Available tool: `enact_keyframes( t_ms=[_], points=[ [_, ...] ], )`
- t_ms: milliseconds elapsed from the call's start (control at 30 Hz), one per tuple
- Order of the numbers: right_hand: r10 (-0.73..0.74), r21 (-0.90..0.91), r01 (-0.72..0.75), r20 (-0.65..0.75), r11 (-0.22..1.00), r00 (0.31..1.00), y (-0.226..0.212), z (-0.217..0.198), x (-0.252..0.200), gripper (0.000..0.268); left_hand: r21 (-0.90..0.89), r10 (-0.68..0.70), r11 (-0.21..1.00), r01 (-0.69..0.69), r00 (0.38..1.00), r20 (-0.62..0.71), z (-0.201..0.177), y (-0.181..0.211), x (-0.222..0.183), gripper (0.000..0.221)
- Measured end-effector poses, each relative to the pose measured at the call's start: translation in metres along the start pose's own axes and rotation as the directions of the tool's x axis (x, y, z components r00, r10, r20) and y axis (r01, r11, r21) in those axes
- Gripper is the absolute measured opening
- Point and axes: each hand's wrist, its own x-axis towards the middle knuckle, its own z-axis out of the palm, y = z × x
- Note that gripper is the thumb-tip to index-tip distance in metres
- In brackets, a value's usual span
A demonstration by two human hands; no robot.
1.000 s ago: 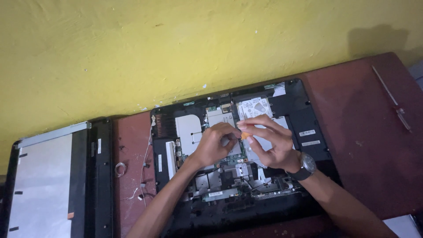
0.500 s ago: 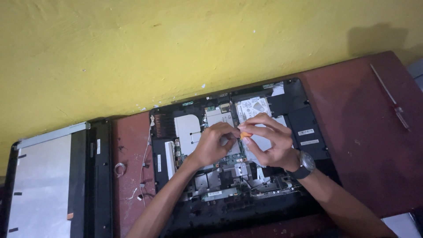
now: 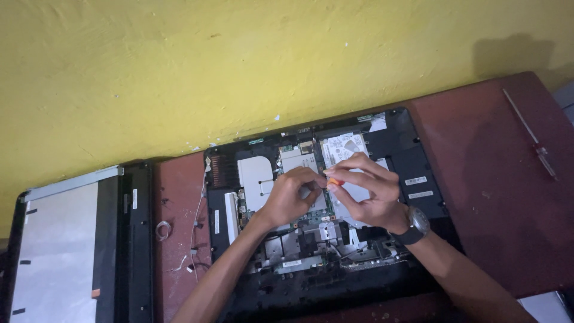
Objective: Disassembling an all-in-one computer by disconnecting internal ribbon cables and removing the LCD screen panel from the chassis.
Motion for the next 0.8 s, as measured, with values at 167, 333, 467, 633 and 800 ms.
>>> enact_keyframes(
  t_ms=[167,333,467,633,800],
  points=[
    [0.0,-0.045,-0.002,-0.041,0.999,0.999,0.004,0.0,-0.005,0.028,-0.012,-0.008,1.0,0.008,1.0,0.002,0.002,-0.002,-0.001,0.017],
    [0.022,-0.128,-0.028,-0.048,0.991,0.999,0.002,-0.003,0.001,0.029,-0.018,-0.01,1.0,0.01,1.0,-0.005,0.003,-0.004,-0.001,0.016],
    [0.068,-0.167,-0.07,-0.014,0.983,0.998,-0.001,-0.015,0.018,0.026,-0.054,0.002,0.999,-0.004,0.999,-0.045,0.007,-0.007,-0.002,0.017],
    [0.218,-0.34,-0.201,0.01,0.919,0.976,-0.037,-0.062,0.036,0.031,-0.117,-0.023,0.993,0.017,0.999,-0.049,0.011,-0.02,-0.008,0.02],
    [0.205,-0.757,-0.175,-0.055,0.63,0.977,-0.047,-0.141,-0.001,0.042,-0.021,0.095,0.995,-0.096,0.995,-0.018,0.009,-0.021,-0.003,0.035]
  ],
)
